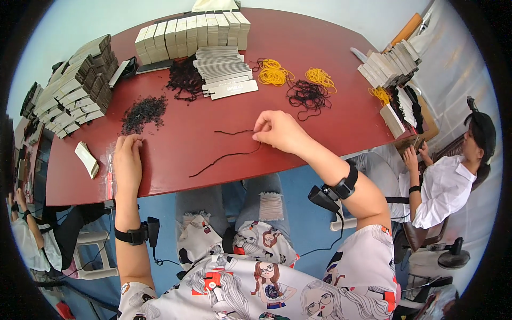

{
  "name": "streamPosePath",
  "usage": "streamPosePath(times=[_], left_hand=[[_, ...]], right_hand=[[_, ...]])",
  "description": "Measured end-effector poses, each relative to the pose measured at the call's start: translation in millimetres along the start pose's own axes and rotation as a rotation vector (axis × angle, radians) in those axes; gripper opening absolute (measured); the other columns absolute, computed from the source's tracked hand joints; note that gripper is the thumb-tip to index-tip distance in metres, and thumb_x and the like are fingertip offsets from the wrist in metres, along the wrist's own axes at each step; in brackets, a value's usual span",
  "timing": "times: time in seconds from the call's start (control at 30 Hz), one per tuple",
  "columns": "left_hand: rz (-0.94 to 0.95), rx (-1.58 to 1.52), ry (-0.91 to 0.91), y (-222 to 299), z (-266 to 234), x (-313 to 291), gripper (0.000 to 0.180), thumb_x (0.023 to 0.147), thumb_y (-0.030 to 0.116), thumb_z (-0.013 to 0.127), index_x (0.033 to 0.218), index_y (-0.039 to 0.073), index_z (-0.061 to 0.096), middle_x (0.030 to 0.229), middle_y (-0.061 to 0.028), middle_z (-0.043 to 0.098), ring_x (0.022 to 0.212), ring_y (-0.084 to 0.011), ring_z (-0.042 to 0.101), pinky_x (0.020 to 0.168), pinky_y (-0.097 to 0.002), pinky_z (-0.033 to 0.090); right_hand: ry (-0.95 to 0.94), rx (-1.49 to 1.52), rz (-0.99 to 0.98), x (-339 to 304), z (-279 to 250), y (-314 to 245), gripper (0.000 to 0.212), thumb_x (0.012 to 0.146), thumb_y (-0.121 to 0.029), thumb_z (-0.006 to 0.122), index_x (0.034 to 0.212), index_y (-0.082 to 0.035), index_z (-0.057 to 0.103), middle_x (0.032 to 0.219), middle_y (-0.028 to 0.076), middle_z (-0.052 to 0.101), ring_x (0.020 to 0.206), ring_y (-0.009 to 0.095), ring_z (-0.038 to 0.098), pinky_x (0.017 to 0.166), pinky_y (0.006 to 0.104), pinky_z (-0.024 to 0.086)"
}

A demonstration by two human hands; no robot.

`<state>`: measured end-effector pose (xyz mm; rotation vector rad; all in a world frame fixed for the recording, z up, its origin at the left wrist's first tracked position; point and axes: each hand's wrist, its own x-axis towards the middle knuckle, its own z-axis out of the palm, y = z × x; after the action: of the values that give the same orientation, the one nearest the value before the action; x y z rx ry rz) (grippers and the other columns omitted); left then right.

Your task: Assembling clothing tags by looping and securing elastic strings through pre-punched holes.

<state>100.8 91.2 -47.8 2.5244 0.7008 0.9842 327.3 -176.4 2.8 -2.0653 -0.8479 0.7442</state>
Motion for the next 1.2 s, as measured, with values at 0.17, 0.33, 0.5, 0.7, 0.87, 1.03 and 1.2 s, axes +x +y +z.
streamPosePath(times=[0.17, 0.33, 0.5, 0.7, 0.87, 1.03, 1.2], left_hand=[[0.012, 0.024, 0.146, -12, -3, 0, 0.011, 0.087, 0.003, 0.046, 0.094, 0.002, 0.054, 0.084, -0.0133, 0.054, 0.076, -0.0279, 0.055, 0.068, -0.0334, 0.043], [-0.107, -0.091, 0.173, -11, -4, 1, 0.012, 0.088, 0.002, 0.043, 0.095, 0.001, 0.053, 0.086, -0.0163, 0.055, 0.081, -0.0302, 0.054, 0.071, -0.0339, 0.043], [-0.331, -0.289, 0.098, -7, -20, -8, 0.008, 0.089, 0.003, 0.047, 0.093, 0.0, 0.053, 0.083, -0.007, 0.057, 0.073, -0.0117, 0.054, 0.062, -0.0241, 0.045], [-0.299, -0.532, 0.089, -12, -19, -18, 0.007, 0.089, 0.001, 0.046, 0.092, 0.001, 0.053, 0.082, -0.0028, 0.055, 0.071, -0.0077, 0.052, 0.06, -0.02, 0.045], [-0.273, -0.543, 0.088, -12, -17, -22, 0.007, 0.09, 0.002, 0.045, 0.092, 0.0, 0.052, 0.083, -0.0038, 0.055, 0.072, -0.0082, 0.053, 0.061, -0.0205, 0.046], [-0.275, -0.585, 0.082, -17, -14, -22, 0.007, 0.091, 0.006, 0.045, 0.095, 0.003, 0.051, 0.083, -0.003, 0.055, 0.073, -0.0075, 0.053, 0.062, -0.0198, 0.044], [-0.238, -0.489, 0.082, -9, -19, -22, 0.009, 0.09, 0.004, 0.046, 0.092, 0.002, 0.055, 0.083, -0.0029, 0.056, 0.072, -0.008, 0.053, 0.063, -0.02, 0.044]], right_hand=[[0.263, -0.391, -0.231, -16, 13, -13, 0.015, 0.07, -0.012, 0.067, 0.08, -0.006, 0.057, 0.074, 0.007, 0.058, 0.07, 0.021, 0.059, 0.063, 0.0322, 0.047], [0.033, -0.4, -0.616, -20, 59, -35, 0.015, 0.071, -0.016, 0.067, 0.08, -0.008, 0.058, 0.083, 0.006, 0.054, 0.087, 0.025, 0.052, 0.077, 0.0349, 0.043], [0.016, -0.41, -0.718, -4, 97, -28, 0.014, 0.074, -0.015, 0.064, 0.079, -0.006, 0.055, 0.084, 0.007, 0.052, 0.086, 0.027, 0.048, 0.076, 0.0369, 0.041], [0.19, -0.485, -0.691, -5, 79, -20, 0.01, 0.076, -0.01, 0.06, 0.078, -0.005, 0.052, 0.082, 0.01, 0.05, 0.083, 0.029, 0.048, 0.074, 0.0386, 0.041], [0.337, -0.557, -0.61, 3, 60, -13, 0.01, 0.077, -0.009, 0.059, 0.079, -0.004, 0.052, 0.082, 0.011, 0.05, 0.081, 0.03, 0.048, 0.073, 0.0384, 0.041], [0.368, -0.58, -0.622, 15, 60, -10, 0.011, 0.077, -0.009, 0.06, 0.08, -0.003, 0.051, 0.081, 0.01, 0.05, 0.081, 0.029, 0.048, 0.073, 0.0381, 0.041], [0.356, -0.592, -0.544, 18, 60, -14, 0.012, 0.075, -0.009, 0.061, 0.081, -0.003, 0.052, 0.081, 0.011, 0.051, 0.082, 0.029, 0.049, 0.073, 0.0379, 0.041]])
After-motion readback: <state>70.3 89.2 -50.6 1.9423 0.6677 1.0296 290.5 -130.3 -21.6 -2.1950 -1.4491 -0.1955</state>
